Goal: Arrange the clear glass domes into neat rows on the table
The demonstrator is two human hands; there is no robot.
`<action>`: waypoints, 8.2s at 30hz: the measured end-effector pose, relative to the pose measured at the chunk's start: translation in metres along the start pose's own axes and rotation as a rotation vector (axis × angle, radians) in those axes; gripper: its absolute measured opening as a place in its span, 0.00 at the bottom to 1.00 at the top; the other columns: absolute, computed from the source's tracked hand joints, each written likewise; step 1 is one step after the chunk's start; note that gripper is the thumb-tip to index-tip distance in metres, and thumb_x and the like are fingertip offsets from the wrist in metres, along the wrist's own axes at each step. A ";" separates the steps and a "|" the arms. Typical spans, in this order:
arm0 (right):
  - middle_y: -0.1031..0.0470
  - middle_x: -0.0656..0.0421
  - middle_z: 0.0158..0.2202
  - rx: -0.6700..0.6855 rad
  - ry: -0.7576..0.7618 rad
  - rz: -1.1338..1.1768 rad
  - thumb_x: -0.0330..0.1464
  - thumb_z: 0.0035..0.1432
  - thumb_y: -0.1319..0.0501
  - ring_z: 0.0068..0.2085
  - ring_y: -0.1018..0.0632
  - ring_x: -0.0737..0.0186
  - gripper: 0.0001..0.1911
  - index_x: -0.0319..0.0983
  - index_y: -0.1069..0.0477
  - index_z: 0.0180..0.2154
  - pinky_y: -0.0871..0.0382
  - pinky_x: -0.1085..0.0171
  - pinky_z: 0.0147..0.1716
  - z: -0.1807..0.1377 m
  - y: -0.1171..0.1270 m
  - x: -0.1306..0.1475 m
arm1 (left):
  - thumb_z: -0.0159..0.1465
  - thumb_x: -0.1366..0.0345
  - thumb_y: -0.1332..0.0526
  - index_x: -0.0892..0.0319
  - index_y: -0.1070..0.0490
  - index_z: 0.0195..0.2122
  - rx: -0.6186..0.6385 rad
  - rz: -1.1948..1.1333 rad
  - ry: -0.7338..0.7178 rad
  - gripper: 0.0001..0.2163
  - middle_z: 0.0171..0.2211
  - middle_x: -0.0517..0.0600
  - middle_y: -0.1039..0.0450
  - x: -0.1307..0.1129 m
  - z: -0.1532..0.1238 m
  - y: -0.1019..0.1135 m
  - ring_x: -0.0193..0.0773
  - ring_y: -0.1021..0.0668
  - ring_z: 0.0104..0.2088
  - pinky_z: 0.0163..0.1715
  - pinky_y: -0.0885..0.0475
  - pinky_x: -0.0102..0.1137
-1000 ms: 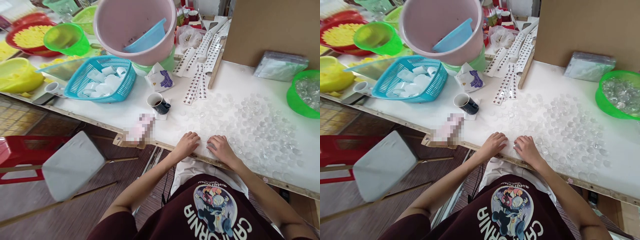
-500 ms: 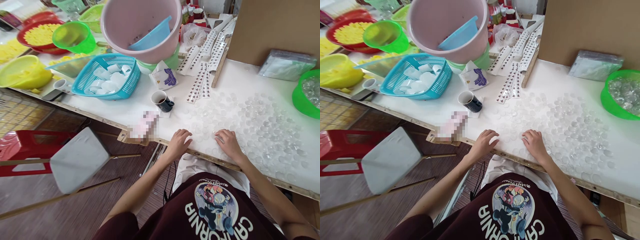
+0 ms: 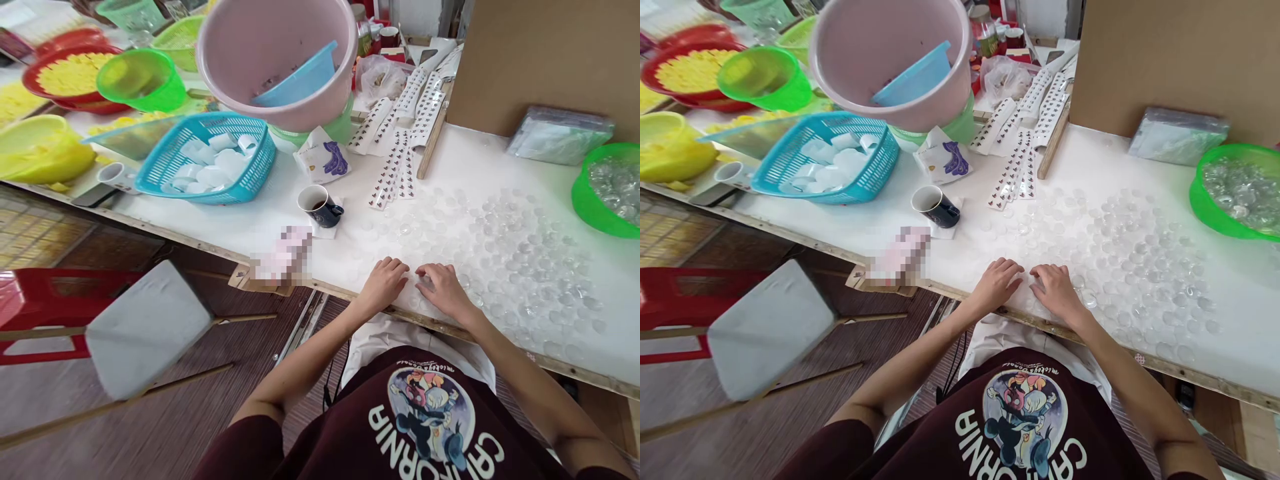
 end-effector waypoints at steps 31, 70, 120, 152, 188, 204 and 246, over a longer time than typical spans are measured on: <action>0.23 0.54 0.46 -0.029 -0.036 -0.082 0.26 0.63 0.40 0.48 0.24 0.53 0.09 0.41 0.30 0.45 0.38 0.55 0.47 -0.030 -0.002 0.001 | 0.70 0.72 0.42 0.60 0.30 0.50 0.031 0.040 -0.030 0.09 0.46 0.55 0.23 -0.001 0.030 -0.002 0.48 0.25 0.49 0.50 0.29 0.41; 0.20 0.57 0.39 -0.104 -0.134 -0.151 0.31 0.68 0.43 0.41 0.24 0.56 0.07 0.41 0.28 0.36 0.44 0.56 0.45 -0.036 0.032 -0.028 | 0.72 0.69 0.42 0.61 0.29 0.43 0.134 0.088 -0.281 0.03 0.44 0.55 0.24 -0.059 0.006 -0.027 0.46 0.26 0.46 0.47 0.31 0.39; 0.20 0.52 0.46 -0.148 -0.123 -0.235 0.30 0.68 0.46 0.46 0.25 0.50 0.12 0.41 0.27 0.49 0.44 0.53 0.47 -0.017 0.033 -0.041 | 0.69 0.72 0.42 0.58 0.33 0.45 0.059 -0.030 -0.040 0.05 0.48 0.57 0.28 -0.022 0.009 -0.008 0.50 0.27 0.50 0.51 0.28 0.45; 0.19 0.55 0.41 0.018 0.050 0.015 0.30 0.70 0.45 0.43 0.22 0.56 0.10 0.41 0.25 0.42 0.40 0.56 0.46 -0.037 0.017 0.001 | 0.71 0.71 0.43 0.60 0.26 0.46 -0.009 -0.143 -0.047 0.07 0.41 0.55 0.22 -0.001 0.007 -0.004 0.46 0.23 0.45 0.47 0.25 0.40; 0.22 0.52 0.48 0.005 0.048 -0.063 0.33 0.70 0.45 0.49 0.24 0.52 0.11 0.41 0.26 0.49 0.37 0.54 0.48 -0.010 -0.008 0.003 | 0.72 0.70 0.44 0.60 0.25 0.49 -0.076 -0.027 -0.220 0.10 0.52 0.57 0.22 -0.008 -0.036 0.005 0.47 0.23 0.54 0.52 0.25 0.45; 0.22 0.53 0.44 -0.259 -0.091 0.075 0.36 0.69 0.45 0.48 0.23 0.50 0.11 0.44 0.24 0.43 0.30 0.50 0.49 -0.041 0.031 -0.034 | 0.73 0.67 0.44 0.61 0.34 0.63 0.006 -0.049 -0.268 0.18 0.69 0.61 0.37 -0.033 -0.024 -0.019 0.47 0.37 0.71 0.67 0.35 0.46; 0.22 0.49 0.48 -0.241 -0.197 -0.252 0.32 0.63 0.43 0.51 0.28 0.46 0.10 0.41 0.25 0.44 0.43 0.48 0.54 0.115 0.086 -0.163 | 0.71 0.68 0.44 0.59 0.27 0.54 -0.262 -0.065 -0.141 0.13 0.55 0.58 0.23 -0.021 -0.034 -0.016 0.51 0.24 0.61 0.60 0.24 0.50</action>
Point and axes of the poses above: each hand's wrist, its own z-axis towards the middle knuckle, its own y-axis out of the back of the hand, x = y × z, the point moved 6 cm from there along z, towards the middle knuckle
